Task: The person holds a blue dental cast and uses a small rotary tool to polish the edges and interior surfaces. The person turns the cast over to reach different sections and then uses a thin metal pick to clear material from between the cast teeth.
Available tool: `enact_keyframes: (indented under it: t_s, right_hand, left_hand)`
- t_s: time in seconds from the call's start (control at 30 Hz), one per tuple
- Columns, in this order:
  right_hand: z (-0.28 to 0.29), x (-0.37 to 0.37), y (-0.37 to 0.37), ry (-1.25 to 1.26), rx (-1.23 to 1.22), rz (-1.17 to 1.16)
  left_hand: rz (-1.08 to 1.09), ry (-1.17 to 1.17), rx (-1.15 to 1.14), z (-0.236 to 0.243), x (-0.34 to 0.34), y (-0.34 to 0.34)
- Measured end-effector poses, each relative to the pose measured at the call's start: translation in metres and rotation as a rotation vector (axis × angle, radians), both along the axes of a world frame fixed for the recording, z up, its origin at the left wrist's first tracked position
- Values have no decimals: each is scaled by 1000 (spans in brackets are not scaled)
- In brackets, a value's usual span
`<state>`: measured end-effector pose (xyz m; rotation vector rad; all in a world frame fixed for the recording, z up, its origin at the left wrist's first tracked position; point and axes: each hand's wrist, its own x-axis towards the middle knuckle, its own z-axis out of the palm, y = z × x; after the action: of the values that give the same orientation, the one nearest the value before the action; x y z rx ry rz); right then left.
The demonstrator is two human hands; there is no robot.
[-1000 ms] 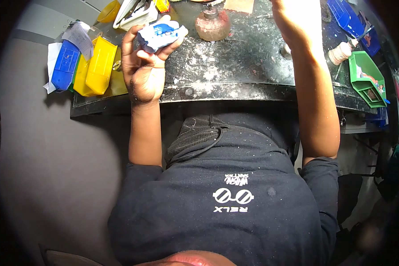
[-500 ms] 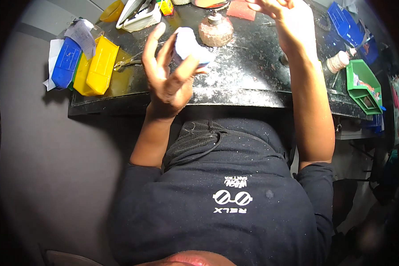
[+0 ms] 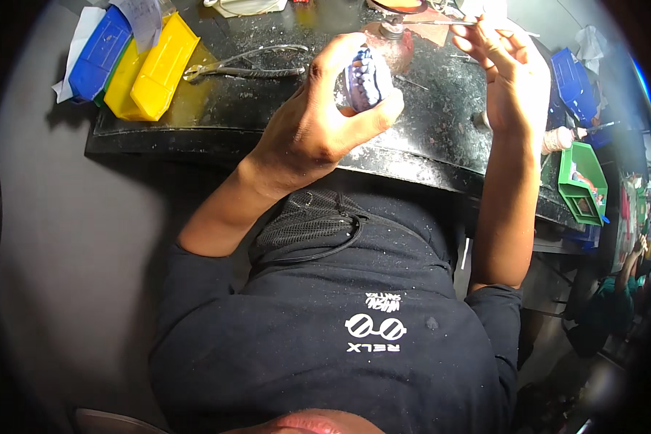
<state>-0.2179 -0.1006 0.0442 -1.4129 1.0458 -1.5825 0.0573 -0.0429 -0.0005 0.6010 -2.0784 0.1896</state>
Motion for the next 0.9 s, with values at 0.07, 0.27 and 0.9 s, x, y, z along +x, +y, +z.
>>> enact_keyframes:
  t_s: [0.07,0.27,0.9]
  right_hand:
    - [5,6,8,-4,-32,46]
    - [26,8,33,58,-66,170]
    - [45,49,55,328,-105,62]
  left_hand:
    - [-8,23,4,0,1,2]
    - [-35,19,-5,9,0,5]
    - [-4,14,11,8,-1,10]
